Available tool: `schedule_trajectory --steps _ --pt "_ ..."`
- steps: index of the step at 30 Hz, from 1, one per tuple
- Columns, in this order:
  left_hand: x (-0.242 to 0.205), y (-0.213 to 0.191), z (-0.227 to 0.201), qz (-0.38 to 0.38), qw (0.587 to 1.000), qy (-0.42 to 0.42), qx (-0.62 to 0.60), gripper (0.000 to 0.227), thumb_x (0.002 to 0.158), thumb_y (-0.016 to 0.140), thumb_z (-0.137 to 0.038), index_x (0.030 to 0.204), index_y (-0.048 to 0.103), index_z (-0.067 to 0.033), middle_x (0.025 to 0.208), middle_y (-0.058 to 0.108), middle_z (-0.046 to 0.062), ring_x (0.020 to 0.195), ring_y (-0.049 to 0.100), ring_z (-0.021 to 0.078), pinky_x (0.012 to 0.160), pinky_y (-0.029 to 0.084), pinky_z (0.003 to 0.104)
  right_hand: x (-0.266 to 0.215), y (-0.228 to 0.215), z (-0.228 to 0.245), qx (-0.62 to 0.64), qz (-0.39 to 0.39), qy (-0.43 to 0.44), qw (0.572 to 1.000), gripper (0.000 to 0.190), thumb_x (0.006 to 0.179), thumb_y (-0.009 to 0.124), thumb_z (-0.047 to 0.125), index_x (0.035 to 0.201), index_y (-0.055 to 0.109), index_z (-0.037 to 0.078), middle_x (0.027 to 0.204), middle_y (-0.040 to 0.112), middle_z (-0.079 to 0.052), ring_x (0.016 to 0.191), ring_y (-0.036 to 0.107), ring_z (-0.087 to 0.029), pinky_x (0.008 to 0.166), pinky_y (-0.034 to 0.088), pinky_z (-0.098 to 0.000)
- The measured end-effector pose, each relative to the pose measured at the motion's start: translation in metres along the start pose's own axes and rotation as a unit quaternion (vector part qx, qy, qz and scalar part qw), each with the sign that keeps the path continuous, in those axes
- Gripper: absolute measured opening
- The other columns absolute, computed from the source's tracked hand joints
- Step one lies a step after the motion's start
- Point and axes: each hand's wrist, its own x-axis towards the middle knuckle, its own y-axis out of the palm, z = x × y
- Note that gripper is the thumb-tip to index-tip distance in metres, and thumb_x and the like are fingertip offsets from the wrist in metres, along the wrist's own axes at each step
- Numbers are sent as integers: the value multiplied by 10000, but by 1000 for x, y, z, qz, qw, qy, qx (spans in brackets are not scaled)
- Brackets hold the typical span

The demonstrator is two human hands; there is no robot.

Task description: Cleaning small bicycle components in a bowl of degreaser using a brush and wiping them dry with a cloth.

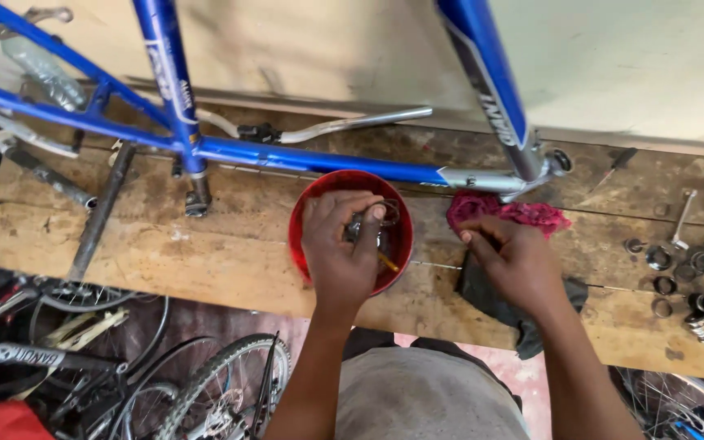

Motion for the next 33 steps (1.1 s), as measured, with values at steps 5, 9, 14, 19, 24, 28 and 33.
schedule_trajectory --steps 5,9,14,19,24,28,33 --pt "-12 21 -20 4 996 -75 -45 80 809 766 -75 882 768 -107 797 701 74 732 639 228 728 507 311 4 -23 -38 -20 13 29 999 227 891 631 232 1071 769 221 669 697 -141 689 675 -316 698 504 -424" --pt "-17 32 -20 -46 981 -173 -73 114 786 779 -40 896 791 -68 728 690 103 655 580 92 650 521 257 13 -39 -79 -98 7 40 994 240 901 630 293 1094 749 215 710 706 -166 790 676 -405 743 509 -503" --pt "-32 46 -38 -37 970 -220 -98 130 765 808 -79 892 792 -59 713 705 109 668 587 91 628 516 260 32 -18 -153 -222 21 47 974 353 865 622 367 1179 701 226 905 733 -124 933 693 -383 817 537 -523" --pt "-51 64 -62 -8 951 -270 -150 166 747 845 -108 888 789 -40 656 683 75 635 547 61 579 475 216 22 -7 -165 -303 26 53 951 480 820 659 392 1245 666 170 1079 720 -139 1029 695 -379 834 561 -527" --pt "-71 87 -69 9 922 -313 -229 227 768 838 -120 914 740 24 663 693 121 609 645 106 562 481 203 27 -3 -193 -312 6 8 950 413 765 682 289 1146 714 133 1027 739 -131 983 706 -390 834 567 -521" --pt "-80 99 -81 9 913 -318 -257 260 761 844 -140 907 717 33 674 692 113 603 640 95 572 473 196 32 -15 -198 -266 -21 31 963 337 860 565 406 1065 710 181 957 718 -120 958 703 -379 809 558 -530" --pt "-103 113 -78 1 863 -397 -312 274 786 821 -153 927 661 19 759 720 136 627 686 122 534 528 164 21 -28 -194 -223 -7 -34 974 352 853 616 358 1119 673 134 1022 682 -184 1032 654 -433 857 528 -561"
